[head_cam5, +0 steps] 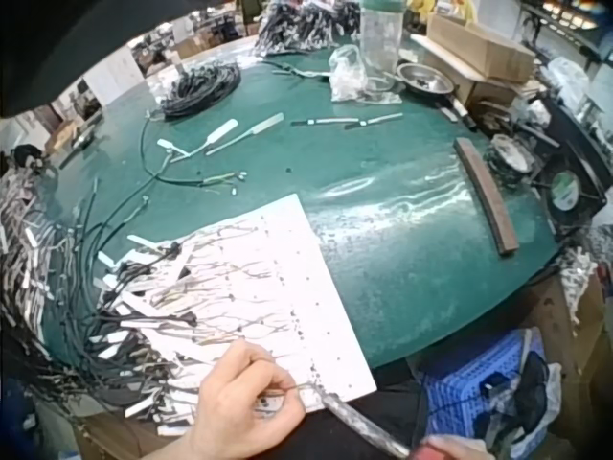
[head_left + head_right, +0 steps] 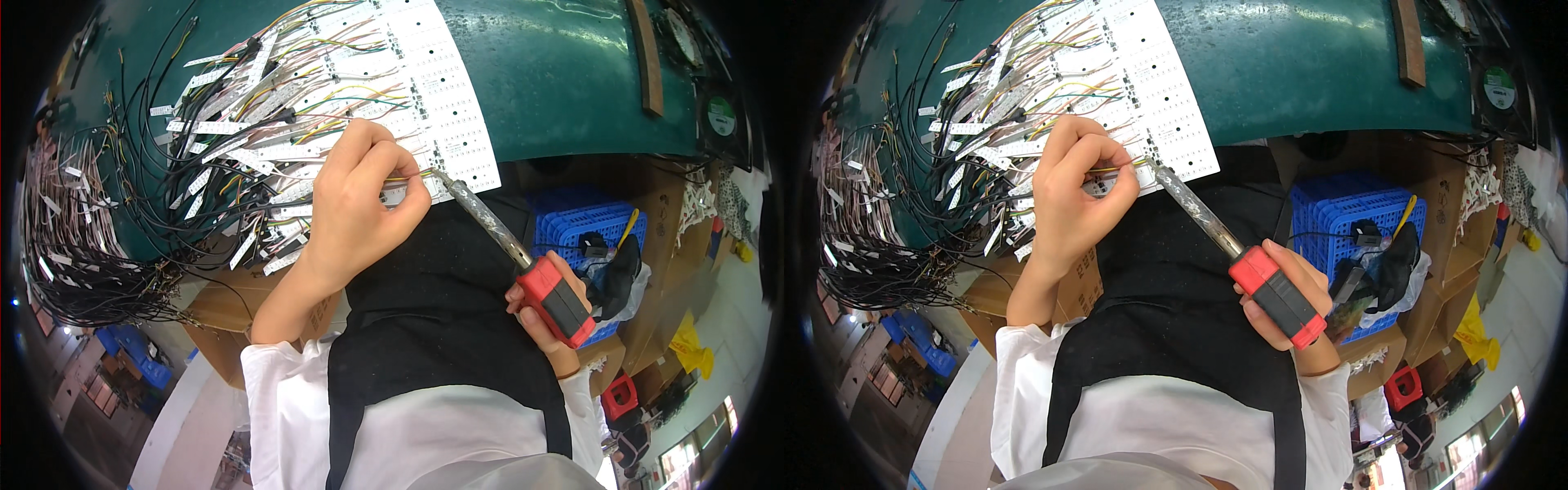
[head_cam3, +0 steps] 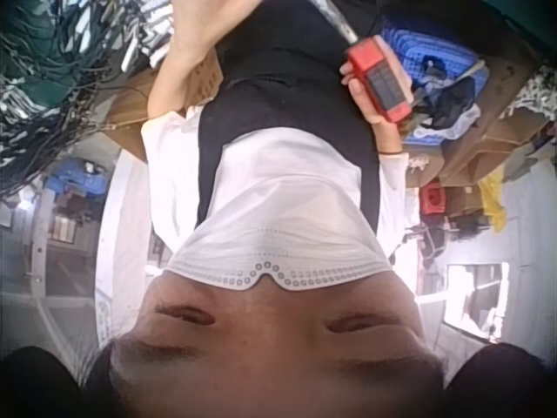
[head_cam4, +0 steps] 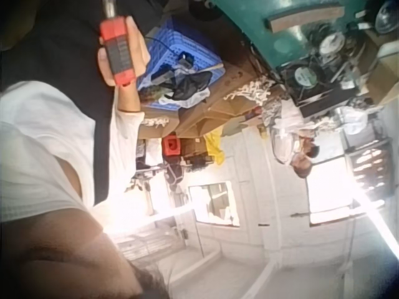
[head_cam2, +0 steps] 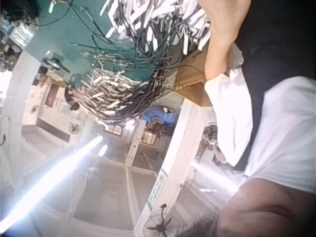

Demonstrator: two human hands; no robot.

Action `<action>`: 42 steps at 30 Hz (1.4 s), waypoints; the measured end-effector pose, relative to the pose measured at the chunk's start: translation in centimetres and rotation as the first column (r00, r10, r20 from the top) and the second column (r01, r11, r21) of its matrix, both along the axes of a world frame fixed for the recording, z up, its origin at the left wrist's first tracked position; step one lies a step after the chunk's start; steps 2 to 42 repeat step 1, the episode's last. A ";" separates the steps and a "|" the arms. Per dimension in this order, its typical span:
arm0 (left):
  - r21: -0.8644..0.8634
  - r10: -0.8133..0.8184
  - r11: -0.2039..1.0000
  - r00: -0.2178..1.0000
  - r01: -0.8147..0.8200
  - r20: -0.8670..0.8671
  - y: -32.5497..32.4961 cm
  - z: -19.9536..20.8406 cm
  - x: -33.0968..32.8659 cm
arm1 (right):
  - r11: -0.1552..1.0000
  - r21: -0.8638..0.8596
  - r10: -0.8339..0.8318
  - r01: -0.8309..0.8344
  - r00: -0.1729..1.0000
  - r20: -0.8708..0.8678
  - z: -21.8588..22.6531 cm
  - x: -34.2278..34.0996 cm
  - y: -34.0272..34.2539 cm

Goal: Soldering wires to LED strips on a printed circuit board assembly line.

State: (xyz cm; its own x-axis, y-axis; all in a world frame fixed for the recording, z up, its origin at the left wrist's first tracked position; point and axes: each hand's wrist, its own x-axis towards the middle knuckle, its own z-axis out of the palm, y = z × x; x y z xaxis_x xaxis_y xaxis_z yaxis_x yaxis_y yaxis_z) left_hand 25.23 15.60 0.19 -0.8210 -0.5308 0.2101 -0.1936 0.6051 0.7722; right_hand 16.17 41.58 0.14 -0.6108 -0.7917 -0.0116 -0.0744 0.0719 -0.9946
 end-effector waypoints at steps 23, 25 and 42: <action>0.003 -0.003 1.000 1.000 0.003 -0.003 0.0 0.0 -0.1 | 0.999 0.020 0.032 -0.030 0.997 -0.069 0.0 -0.3 0.2; 0.003 -0.003 1.000 1.000 0.003 -0.003 0.0 0.0 -0.1 | 0.999 0.020 0.032 -0.030 0.997 -0.069 0.0 -0.3 0.2; 0.003 -0.003 1.000 1.000 0.003 -0.003 0.0 0.0 -0.1 | 0.999 0.020 0.032 -0.030 0.997 -0.069 0.0 -0.3 0.2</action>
